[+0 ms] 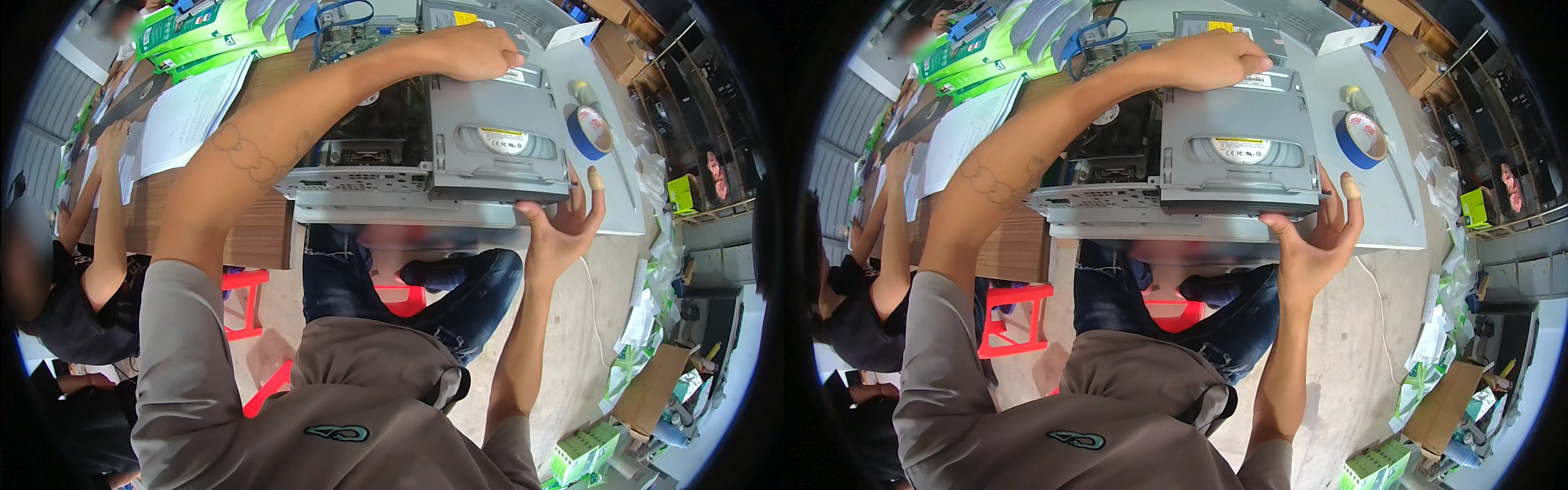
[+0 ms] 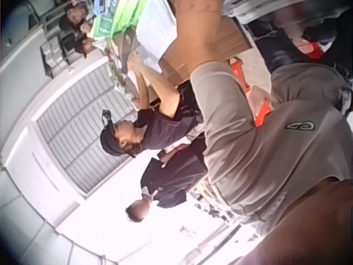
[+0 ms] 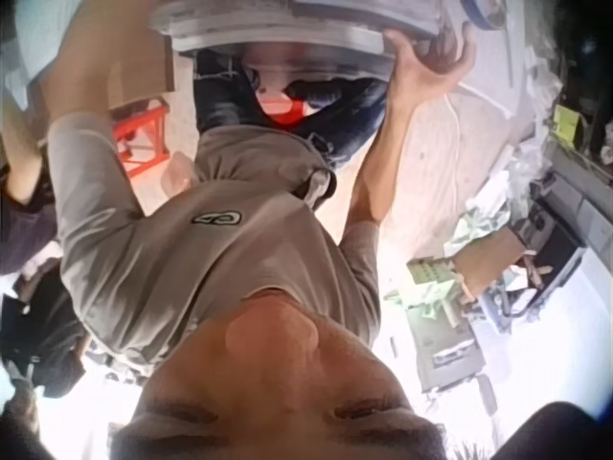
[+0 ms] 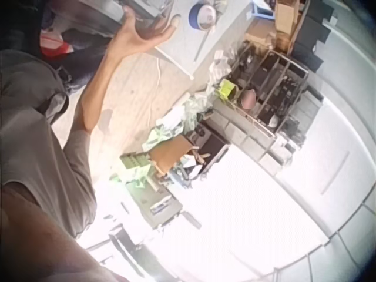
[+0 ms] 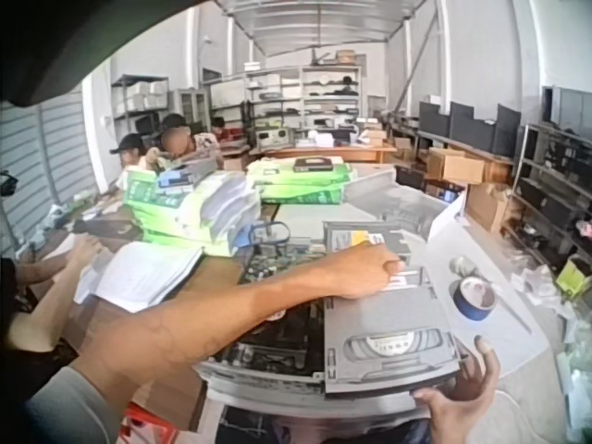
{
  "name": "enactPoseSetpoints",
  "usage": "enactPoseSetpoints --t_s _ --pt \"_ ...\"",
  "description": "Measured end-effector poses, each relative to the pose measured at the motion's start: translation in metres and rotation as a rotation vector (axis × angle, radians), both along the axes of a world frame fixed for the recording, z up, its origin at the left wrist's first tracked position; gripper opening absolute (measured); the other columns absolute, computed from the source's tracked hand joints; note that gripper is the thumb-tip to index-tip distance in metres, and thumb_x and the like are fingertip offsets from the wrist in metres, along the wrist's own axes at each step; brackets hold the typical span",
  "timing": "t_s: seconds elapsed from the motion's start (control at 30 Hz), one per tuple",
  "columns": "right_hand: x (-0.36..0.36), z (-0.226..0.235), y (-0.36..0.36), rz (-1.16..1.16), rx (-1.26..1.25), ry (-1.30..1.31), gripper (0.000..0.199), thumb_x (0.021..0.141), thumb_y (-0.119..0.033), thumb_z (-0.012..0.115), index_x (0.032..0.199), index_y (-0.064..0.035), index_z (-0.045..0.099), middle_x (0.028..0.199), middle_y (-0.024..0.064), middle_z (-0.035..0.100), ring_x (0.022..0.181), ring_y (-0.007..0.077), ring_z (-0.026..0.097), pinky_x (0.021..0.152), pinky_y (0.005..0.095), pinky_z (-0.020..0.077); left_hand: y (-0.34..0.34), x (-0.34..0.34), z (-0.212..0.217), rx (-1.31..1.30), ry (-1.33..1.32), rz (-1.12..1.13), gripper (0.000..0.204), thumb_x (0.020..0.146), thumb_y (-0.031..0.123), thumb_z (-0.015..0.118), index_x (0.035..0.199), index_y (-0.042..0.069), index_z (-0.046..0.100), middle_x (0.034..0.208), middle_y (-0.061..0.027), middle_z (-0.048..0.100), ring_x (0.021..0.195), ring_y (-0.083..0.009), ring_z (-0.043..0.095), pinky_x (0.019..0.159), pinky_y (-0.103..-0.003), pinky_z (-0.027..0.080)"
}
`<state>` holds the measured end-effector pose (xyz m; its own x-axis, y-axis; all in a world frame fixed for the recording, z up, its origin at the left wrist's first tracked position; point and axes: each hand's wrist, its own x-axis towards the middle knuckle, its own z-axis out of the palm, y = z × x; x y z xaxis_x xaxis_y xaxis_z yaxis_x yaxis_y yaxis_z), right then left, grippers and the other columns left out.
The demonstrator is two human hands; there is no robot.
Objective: The person disassembles a computer by hand, removing the optical drive and various internal components from the chassis while seated at a desk.
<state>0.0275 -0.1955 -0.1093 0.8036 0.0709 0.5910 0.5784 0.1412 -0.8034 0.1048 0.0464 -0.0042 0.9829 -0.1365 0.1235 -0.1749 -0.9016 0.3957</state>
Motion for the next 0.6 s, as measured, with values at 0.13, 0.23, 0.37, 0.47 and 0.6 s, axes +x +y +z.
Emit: enactPoseSetpoints --t_s 0.13,0.23,0.37,0.47,0.6 --pt "-0.002 0.002 0.0 0.012 0.009 0.05 0.099 0.062 -0.007 0.091 0.143 -0.0011 0.034 0.13 0.03 0.056 0.123 0.0331 0.056 0.106 0.0431 0.0425 0.002 0.001 -0.006 -0.044 0.029 -0.014 0.044 0.101 0.039 0.045 0.121 0.006 0.065 0.12 -0.0174 0.065 0.11 -0.0331 0.062 0.094 -0.04 0.046" --pt "-0.002 0.002 -0.001 -0.025 -0.037 0.022 0.098 0.062 -0.008 0.091 0.142 -0.0013 0.035 0.13 0.0289 0.057 0.123 0.0327 0.056 0.105 0.0425 0.043 0.002 0.004 -0.009 -0.046 0.038 -0.011 0.044 0.1 0.038 0.045 0.123 0.006 0.065 0.122 -0.0172 0.065 0.112 -0.0337 0.061 0.096 -0.04 0.045" --pt "-0.008 0.009 0.0 -0.059 -0.096 0.049 0.099 0.063 -0.012 0.092 0.143 -0.0017 0.035 0.131 0.0254 0.058 0.122 0.03 0.056 0.104 0.0409 0.0425 0.002 0.009 -0.008 0.012 0.018 -0.043 0.042 0.1 0.036 0.045 0.122 0.006 0.064 0.12 -0.0178 0.065 0.113 -0.0347 0.06 0.098 -0.04 0.045" --pt "-0.01 0.009 -0.003 -0.06 -0.085 0.117 0.098 0.064 -0.015 0.092 0.143 -0.0027 0.035 0.131 0.0231 0.058 0.122 0.0273 0.056 0.104 0.0392 0.0412 -0.004 0.01 -0.02 0.054 -0.049 -0.026 0.04 0.099 0.035 0.046 0.116 0.005 0.066 0.114 -0.0185 0.067 0.109 -0.0351 0.062 0.093 -0.041 0.046" --pt "-0.012 0.007 0.001 -0.055 -0.06 0.149 0.097 0.064 -0.014 0.092 0.142 -0.0044 0.035 0.132 0.0211 0.058 0.121 0.0247 0.056 0.104 0.0374 0.0399 0.01 0.027 -0.037 -0.022 -0.239 -0.207 0.03 0.096 0.028 0.048 0.1 0.002 0.064 0.097 -0.0189 0.066 0.092 -0.0362 0.063 0.081 -0.044 0.047"
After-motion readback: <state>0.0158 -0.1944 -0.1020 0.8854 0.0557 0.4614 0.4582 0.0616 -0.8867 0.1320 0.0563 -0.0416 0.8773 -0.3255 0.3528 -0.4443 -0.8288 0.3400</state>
